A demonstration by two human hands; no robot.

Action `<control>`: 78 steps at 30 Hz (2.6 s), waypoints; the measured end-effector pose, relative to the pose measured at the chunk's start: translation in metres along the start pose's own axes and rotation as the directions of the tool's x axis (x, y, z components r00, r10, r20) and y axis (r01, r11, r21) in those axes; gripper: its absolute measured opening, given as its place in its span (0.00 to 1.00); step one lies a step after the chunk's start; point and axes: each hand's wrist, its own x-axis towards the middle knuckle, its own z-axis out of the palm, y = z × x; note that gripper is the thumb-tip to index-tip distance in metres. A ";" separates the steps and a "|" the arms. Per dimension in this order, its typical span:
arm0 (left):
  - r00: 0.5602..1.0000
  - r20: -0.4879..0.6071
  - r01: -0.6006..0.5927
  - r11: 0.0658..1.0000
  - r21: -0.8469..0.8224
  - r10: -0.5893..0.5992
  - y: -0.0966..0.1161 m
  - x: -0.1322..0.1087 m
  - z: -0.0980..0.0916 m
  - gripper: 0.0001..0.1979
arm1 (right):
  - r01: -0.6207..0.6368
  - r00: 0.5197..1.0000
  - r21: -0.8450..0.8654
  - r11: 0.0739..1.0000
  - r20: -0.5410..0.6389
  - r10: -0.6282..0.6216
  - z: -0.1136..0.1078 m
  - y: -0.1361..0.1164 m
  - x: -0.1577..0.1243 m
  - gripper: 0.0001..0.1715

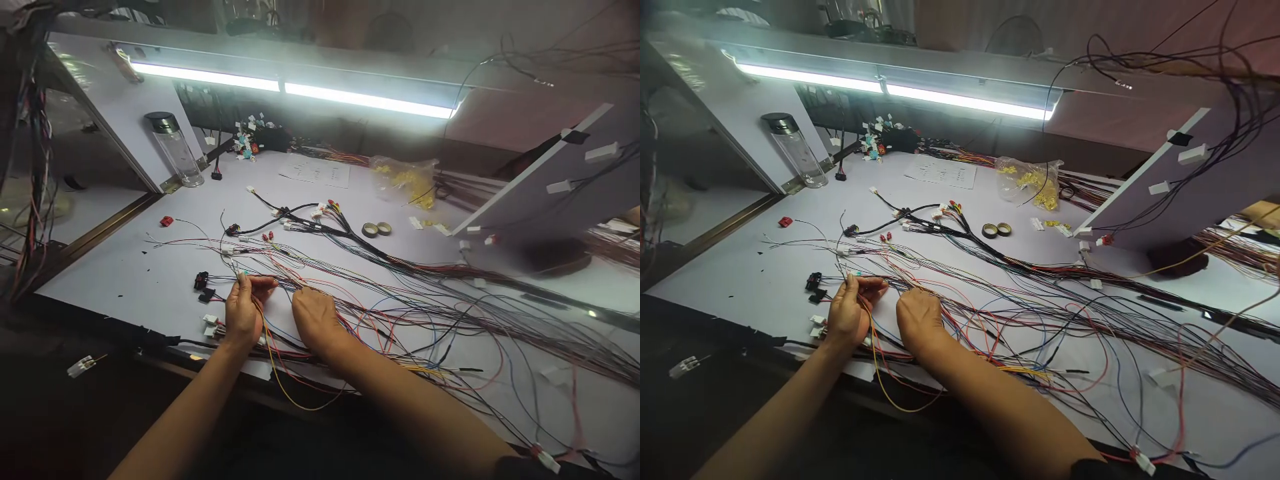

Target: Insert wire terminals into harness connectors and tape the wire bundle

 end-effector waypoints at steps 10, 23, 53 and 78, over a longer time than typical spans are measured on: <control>0.960 0.116 0.267 0.959 -0.094 -0.256 0.006 -0.011 0.003 0.14 | 0.137 0.990 0.066 0.988 -0.043 -0.135 0.018 0.003 -0.028 0.13; 0.932 -0.065 0.351 0.932 -0.090 -0.357 0.023 -0.046 0.004 0.15 | 0.262 0.956 0.410 0.874 -0.231 -0.178 0.022 0.028 -0.035 0.25; 0.931 0.324 0.094 0.970 0.225 -0.166 0.042 -0.110 0.033 0.17 | 0.158 0.894 0.987 -0.006 -0.146 -0.424 -0.043 0.057 -0.036 0.23; 0.897 0.229 0.365 0.925 0.102 -0.379 0.039 -0.081 0.051 0.17 | 0.109 0.924 0.994 -0.017 -0.108 -0.368 -0.005 0.039 -0.056 0.28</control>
